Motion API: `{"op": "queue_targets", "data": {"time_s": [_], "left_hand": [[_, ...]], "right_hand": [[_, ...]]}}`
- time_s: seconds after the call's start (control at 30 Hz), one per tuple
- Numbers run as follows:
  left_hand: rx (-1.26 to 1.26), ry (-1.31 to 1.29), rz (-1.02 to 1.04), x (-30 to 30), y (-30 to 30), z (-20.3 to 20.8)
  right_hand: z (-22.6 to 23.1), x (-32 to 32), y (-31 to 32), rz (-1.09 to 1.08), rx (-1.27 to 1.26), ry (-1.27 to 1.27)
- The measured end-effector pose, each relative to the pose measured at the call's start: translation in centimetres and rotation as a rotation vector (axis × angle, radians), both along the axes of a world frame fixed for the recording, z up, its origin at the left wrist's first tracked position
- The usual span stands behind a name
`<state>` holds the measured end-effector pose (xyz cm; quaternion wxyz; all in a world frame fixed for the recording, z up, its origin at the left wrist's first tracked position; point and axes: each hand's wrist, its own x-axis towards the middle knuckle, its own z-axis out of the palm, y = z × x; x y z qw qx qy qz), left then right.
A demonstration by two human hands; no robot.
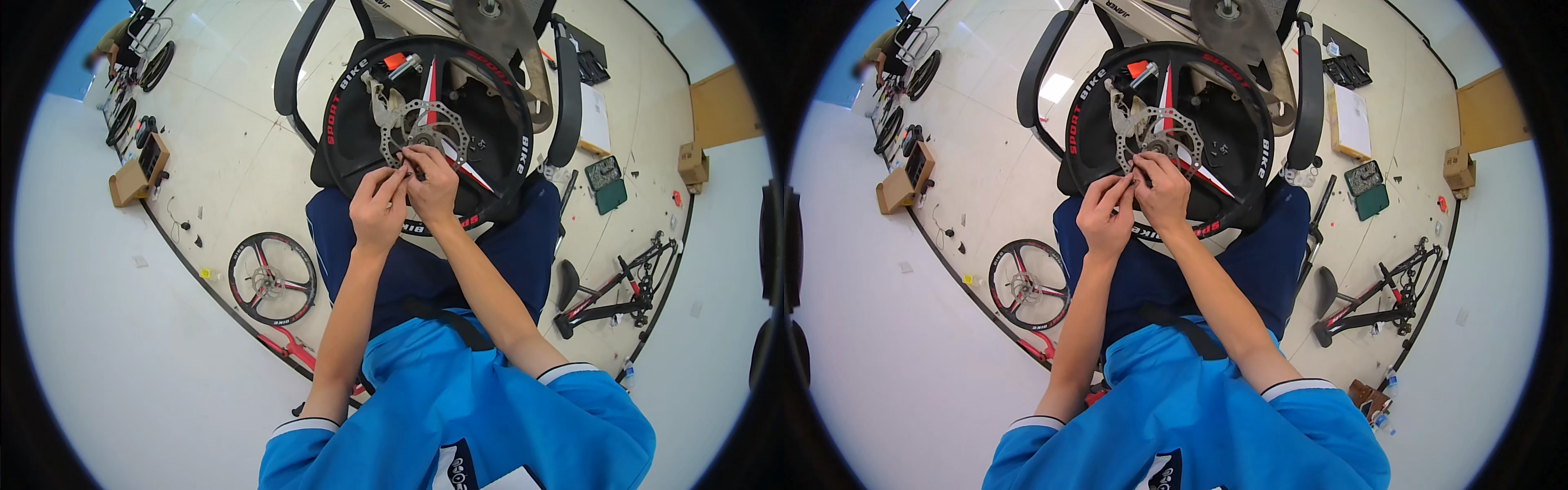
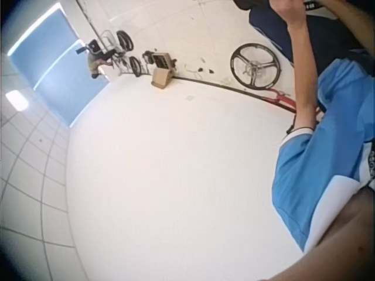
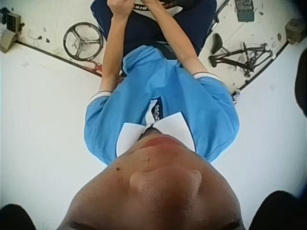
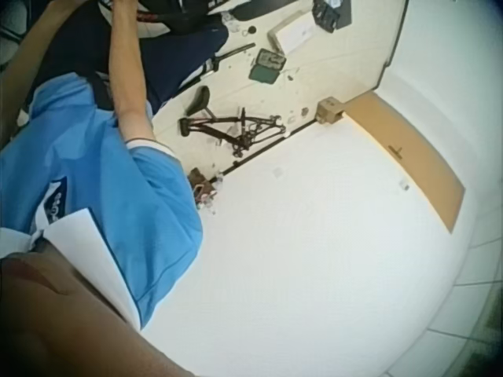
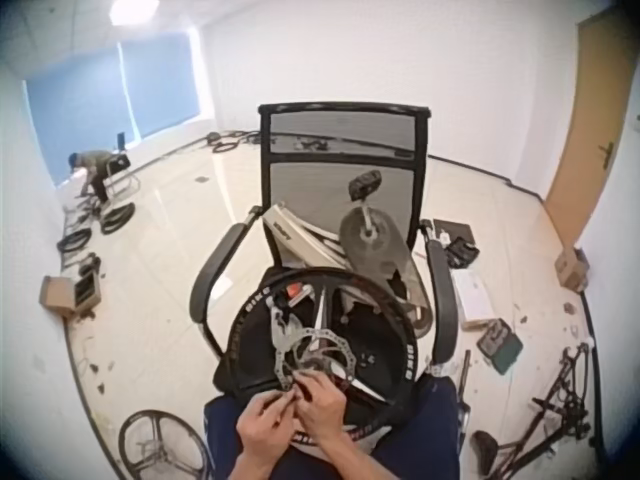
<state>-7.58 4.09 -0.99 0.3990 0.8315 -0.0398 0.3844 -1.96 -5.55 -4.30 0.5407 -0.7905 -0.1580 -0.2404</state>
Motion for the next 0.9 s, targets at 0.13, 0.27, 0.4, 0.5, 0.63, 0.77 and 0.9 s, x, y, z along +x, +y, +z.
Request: {"op": "queue_targets", "data": {"time_s": [0.13, 0.27, 0.4, 0.5, 0.63, 0.77, 0.9], "left_hand": [[0.011, -0.022, 0.006, 0.5, 0.3, 0.3], [-0.007, -0.002, -0.039, 0.8, 0.6, 0.3], [0.013, 0.010, -0.038, 1.0, 0.5, 0.3], [-0.002, 0.033, -0.037, 1.0, 0.3, 0.7], [0.036, 0.012, -0.022, 0.9, 0.3, 1.3], [0.021, 0.033, -0.007, 0.6, 0.2, 1.5], [0.002, 0.028, -0.026, 0.8, 0.5, 1.2]], "right_hand": [[0.3, 0.4, -0.2, -0.043, -0.076, -0.107], [0.6, 1.4, -0.6, -0.063, -0.121, -0.161], [0.8, 1.7, -0.9, -0.009, -0.122, -0.129], [1.2, 1.6, -1.2, 0.003, -0.145, -0.135], [1.2, 1.7, -1.2, 0.033, -0.109, -0.149], [1.0, 1.3, -1.1, 0.014, -0.155, -0.159], [1.0, 1.4, -0.8, -0.008, -0.150, -0.153]]}}
